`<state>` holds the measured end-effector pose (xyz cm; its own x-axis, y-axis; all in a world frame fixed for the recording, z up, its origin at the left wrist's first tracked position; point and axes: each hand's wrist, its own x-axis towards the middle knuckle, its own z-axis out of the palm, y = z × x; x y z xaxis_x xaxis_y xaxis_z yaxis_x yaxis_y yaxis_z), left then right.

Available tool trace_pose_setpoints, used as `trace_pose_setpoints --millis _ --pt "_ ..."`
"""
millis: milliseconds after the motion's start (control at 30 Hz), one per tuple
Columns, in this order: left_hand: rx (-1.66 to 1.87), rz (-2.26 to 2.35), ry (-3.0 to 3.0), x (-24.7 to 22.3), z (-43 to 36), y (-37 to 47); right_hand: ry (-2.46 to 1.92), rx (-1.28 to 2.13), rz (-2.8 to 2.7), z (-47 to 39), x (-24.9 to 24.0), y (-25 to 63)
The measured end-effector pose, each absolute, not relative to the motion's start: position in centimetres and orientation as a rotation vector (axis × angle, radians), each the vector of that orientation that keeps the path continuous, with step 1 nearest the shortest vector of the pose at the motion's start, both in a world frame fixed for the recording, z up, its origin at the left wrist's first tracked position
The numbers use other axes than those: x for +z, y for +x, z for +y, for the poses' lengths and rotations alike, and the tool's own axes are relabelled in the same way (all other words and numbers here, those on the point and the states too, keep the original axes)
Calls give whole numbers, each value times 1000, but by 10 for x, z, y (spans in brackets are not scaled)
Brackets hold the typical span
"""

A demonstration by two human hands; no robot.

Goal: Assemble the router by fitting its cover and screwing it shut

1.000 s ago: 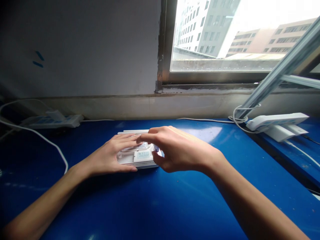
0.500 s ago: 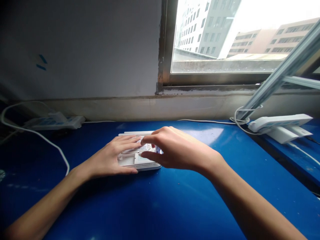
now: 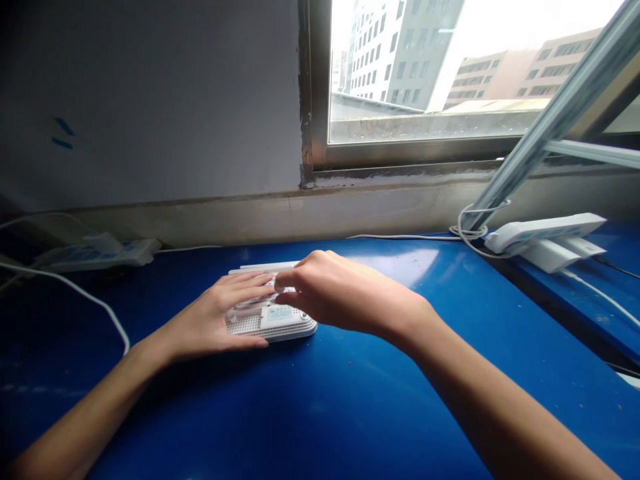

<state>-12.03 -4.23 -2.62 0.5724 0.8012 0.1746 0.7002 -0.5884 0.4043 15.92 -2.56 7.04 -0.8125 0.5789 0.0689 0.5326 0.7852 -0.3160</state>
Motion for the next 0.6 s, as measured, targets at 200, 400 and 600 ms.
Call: trace_pose_setpoints --millis 200,400,600 --pt "486 1230 2505 -24 -43 -120 -743 439 -2818 -28 72 160" --pt "503 1235 2490 -25 -44 -119 -835 422 -2816 -26 69 155" --pt "493 1237 2493 -24 -45 -119 -786 448 -2808 -26 72 158"
